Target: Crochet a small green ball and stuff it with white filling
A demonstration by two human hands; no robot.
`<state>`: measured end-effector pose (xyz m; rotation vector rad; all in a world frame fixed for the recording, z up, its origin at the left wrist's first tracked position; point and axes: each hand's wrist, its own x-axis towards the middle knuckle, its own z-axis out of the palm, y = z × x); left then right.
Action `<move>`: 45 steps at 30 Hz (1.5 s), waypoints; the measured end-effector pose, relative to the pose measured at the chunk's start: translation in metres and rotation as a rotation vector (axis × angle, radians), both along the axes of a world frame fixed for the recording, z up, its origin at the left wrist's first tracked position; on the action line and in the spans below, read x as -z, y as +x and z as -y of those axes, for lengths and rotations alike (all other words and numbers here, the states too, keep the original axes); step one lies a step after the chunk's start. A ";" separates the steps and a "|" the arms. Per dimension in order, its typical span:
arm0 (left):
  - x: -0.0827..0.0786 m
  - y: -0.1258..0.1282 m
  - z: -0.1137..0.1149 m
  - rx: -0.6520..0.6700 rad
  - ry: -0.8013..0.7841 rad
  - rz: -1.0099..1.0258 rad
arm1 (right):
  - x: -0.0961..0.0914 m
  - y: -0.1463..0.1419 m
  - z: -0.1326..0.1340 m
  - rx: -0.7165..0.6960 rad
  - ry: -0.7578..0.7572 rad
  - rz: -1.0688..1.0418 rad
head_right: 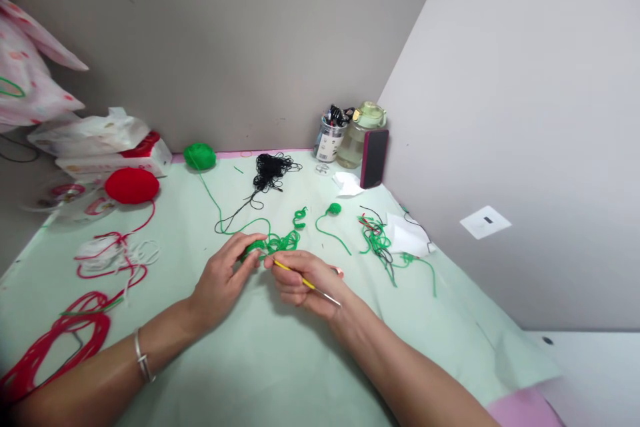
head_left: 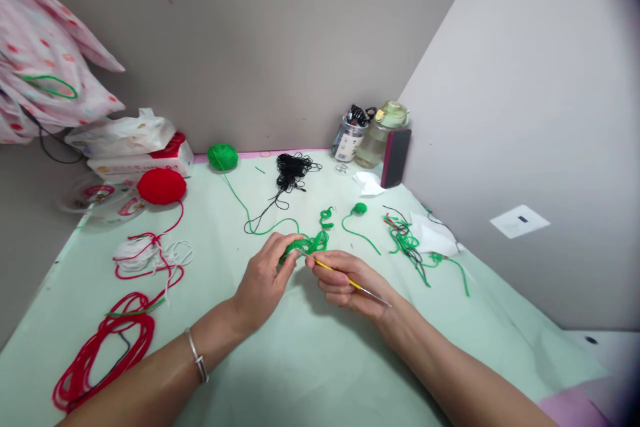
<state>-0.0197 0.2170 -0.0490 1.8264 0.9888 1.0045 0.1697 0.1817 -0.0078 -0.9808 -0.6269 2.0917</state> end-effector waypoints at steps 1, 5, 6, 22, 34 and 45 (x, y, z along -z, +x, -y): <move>0.000 0.000 0.000 0.005 -0.003 0.001 | 0.000 0.001 -0.001 0.001 0.008 0.001; -0.003 0.001 0.001 0.010 -0.055 0.001 | 0.000 0.001 -0.001 0.027 0.049 0.047; -0.005 0.001 0.001 0.011 -0.079 0.001 | -0.001 0.000 -0.001 0.031 0.070 0.079; -0.007 0.004 -0.005 0.060 -0.253 0.007 | -0.002 -0.028 0.028 -0.146 0.879 1.291; 0.007 -0.002 -0.008 0.023 0.035 -0.031 | -0.003 0.008 -0.001 -0.217 0.446 0.397; 0.003 -0.002 -0.005 -0.014 0.151 -0.119 | 0.015 0.017 -0.010 -0.320 0.283 -0.010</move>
